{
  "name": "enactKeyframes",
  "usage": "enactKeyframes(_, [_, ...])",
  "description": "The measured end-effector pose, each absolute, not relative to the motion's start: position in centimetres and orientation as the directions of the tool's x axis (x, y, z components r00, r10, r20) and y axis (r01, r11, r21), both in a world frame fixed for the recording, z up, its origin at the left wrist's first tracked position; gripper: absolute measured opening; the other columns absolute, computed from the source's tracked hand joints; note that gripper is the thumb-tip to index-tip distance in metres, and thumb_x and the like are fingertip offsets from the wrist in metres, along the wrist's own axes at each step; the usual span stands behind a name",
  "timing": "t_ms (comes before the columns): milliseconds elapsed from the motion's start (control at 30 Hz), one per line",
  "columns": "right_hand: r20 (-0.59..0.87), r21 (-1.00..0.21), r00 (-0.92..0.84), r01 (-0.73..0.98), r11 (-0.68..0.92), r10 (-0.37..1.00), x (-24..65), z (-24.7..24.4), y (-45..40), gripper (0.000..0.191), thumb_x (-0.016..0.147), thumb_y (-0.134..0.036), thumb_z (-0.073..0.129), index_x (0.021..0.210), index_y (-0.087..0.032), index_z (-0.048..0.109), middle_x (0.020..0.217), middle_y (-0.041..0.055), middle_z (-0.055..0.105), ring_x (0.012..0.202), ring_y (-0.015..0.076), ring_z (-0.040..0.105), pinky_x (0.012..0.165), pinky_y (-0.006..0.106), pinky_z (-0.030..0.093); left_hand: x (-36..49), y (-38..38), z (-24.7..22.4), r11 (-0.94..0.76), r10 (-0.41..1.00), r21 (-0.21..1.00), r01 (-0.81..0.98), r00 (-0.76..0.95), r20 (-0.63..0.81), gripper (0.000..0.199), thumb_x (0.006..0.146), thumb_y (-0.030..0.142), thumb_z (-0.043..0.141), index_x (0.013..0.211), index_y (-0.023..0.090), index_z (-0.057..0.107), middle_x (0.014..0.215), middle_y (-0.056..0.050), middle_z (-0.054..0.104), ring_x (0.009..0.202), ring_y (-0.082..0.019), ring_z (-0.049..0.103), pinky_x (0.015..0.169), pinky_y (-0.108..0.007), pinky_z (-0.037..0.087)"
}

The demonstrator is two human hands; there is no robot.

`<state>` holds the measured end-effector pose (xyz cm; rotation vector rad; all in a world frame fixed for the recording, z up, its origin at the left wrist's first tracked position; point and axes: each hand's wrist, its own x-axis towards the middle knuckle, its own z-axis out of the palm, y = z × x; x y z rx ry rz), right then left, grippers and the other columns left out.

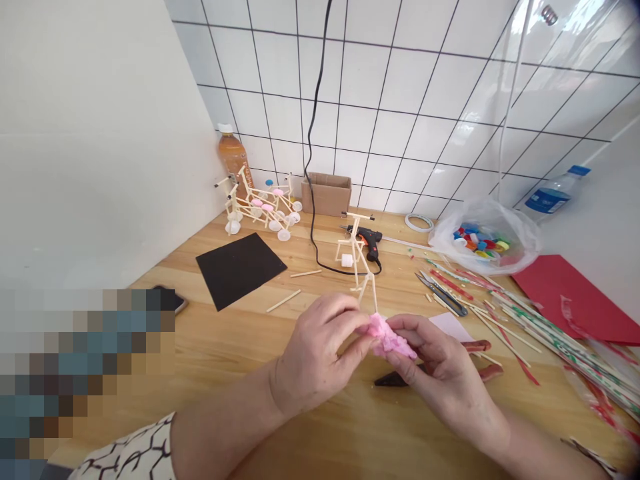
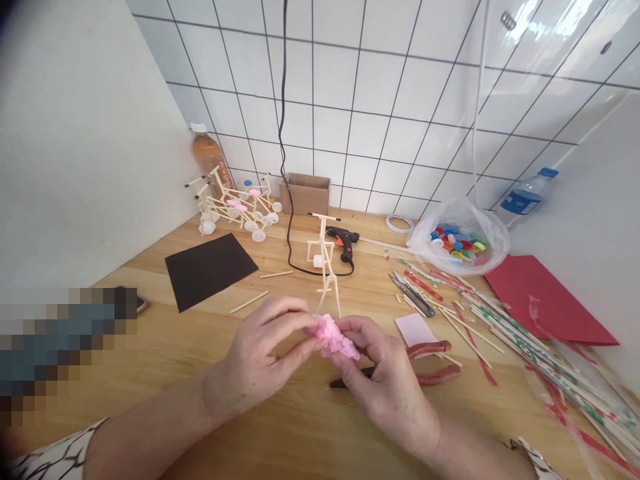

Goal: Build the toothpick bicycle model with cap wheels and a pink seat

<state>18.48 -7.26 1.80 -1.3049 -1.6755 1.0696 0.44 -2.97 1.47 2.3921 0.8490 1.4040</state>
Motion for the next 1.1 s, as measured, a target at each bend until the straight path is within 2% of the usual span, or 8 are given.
enactKeyframes(133, [0.068,-0.924,-0.228,0.353,0.148,0.971,18.24,1.71,-7.78,0.022,0.087,-0.027,0.052,0.108,-0.02,0.05,0.093,0.007,0.069,0.084,0.019,0.066,0.07,0.03,0.055,0.31,-3.08,1.19,-0.86,0.49,0.327,0.392,0.454,0.744,0.012,0.081,0.007,0.052,0.089,0.013,0.059,0.083,-0.007,0.059,0.074,-0.014,0.052,0.067,-0.029,0.048])
enactKeyframes(300, [0.107,-0.907,-0.243,0.374,0.195,0.964,18.13,1.62,-8.17,0.021,0.086,-0.023,0.052,0.106,-0.021,0.052,0.091,0.0048,0.069,0.077,0.0171,0.066,0.07,0.029,0.055,0.3,-3.33,0.98,-0.873,0.456,0.252,0.419,0.514,0.727,0.015,0.081,0.002,0.045,0.086,0.01,0.057,0.079,-0.008,0.062,0.074,-0.016,0.053,0.066,-0.03,0.046])
enactKeyframes(400, [0.076,-0.915,-0.254,0.367,0.169,0.964,18.15,1.6,-8.11,0.019,0.086,-0.023,0.052,0.105,-0.021,0.051,0.088,0.0046,0.068,0.08,0.0181,0.066,0.069,0.029,0.054,0.26,-3.25,1.12,-0.857,0.495,0.297,0.421,0.514,0.7,0.015,0.083,0.004,0.043,0.084,0.011,0.056,0.077,-0.008,0.061,0.071,-0.016,0.052,0.064,-0.029,0.045])
enactKeyframes(567, [0.054,-0.926,-0.237,0.351,0.137,0.97,18.25,1.57,-7.64,0.02,0.086,-0.025,0.052,0.106,-0.021,0.051,0.092,0.0054,0.069,0.082,0.0177,0.065,0.067,0.027,0.054,0.22,-2.92,1.3,-0.816,0.578,0.455,0.357,0.522,0.627,0.013,0.086,0.012,0.044,0.086,0.012,0.056,0.079,-0.007,0.059,0.072,-0.015,0.053,0.064,-0.028,0.046])
enactKeyframes(733, [0.19,-0.809,-0.257,0.506,0.299,0.948,18.35,1.57,-7.73,0.023,0.086,-0.024,0.051,0.109,-0.022,0.051,0.099,0.0079,0.067,0.089,0.0198,0.064,0.073,0.03,0.054,0.44,-2.95,0.71,-0.771,0.632,0.55,0.322,0.495,0.596,0.01,0.083,0.022,0.055,0.09,0.015,0.056,0.081,-0.006,0.06,0.074,-0.015,0.056,0.067,-0.028,0.047])
enactKeyframes(800, [0.249,-0.74,-0.279,0.563,0.368,0.927,18.39,1.55,-7.85,0.025,0.086,-0.02,0.05,0.111,-0.023,0.05,0.099,0.0076,0.067,0.087,0.0194,0.065,0.073,0.03,0.054,0.5,-2.97,0.49,-0.765,0.638,0.563,0.312,0.489,0.595,0.009,0.082,0.021,0.056,0.089,0.015,0.056,0.081,-0.005,0.061,0.074,-0.015,0.056,0.067,-0.028,0.047])
enactKeyframes(900, [0.267,-0.714,-0.293,0.579,0.393,0.918,18.45,1.48,-7.9,0.027,0.086,-0.018,0.05,0.112,-0.023,0.049,0.1,0.0078,0.066,0.087,0.0197,0.065,0.072,0.03,0.054,0.52,-2.91,0.46,-0.763,0.641,0.56,0.324,0.489,0.591,0.011,0.083,0.024,0.056,0.09,0.015,0.057,0.081,-0.006,0.061,0.074,-0.015,0.056,0.067,-0.028,0.047])
enactKeyframes(1100, [0.164,-0.85,-0.291,0.443,0.285,0.942,18.58,1.29,-7.81,0.027,0.085,-0.013,0.048,0.111,-0.023,0.049,0.1,0.0066,0.067,0.089,0.0179,0.065,0.075,0.029,0.054,0.42,-2.99,0.94,-0.79,0.609,0.495,0.361,0.551,0.57,0.009,0.086,0.016,0.047,0.088,0.015,0.056,0.082,-0.006,0.061,0.074,-0.015,0.057,0.067,-0.027,0.048])
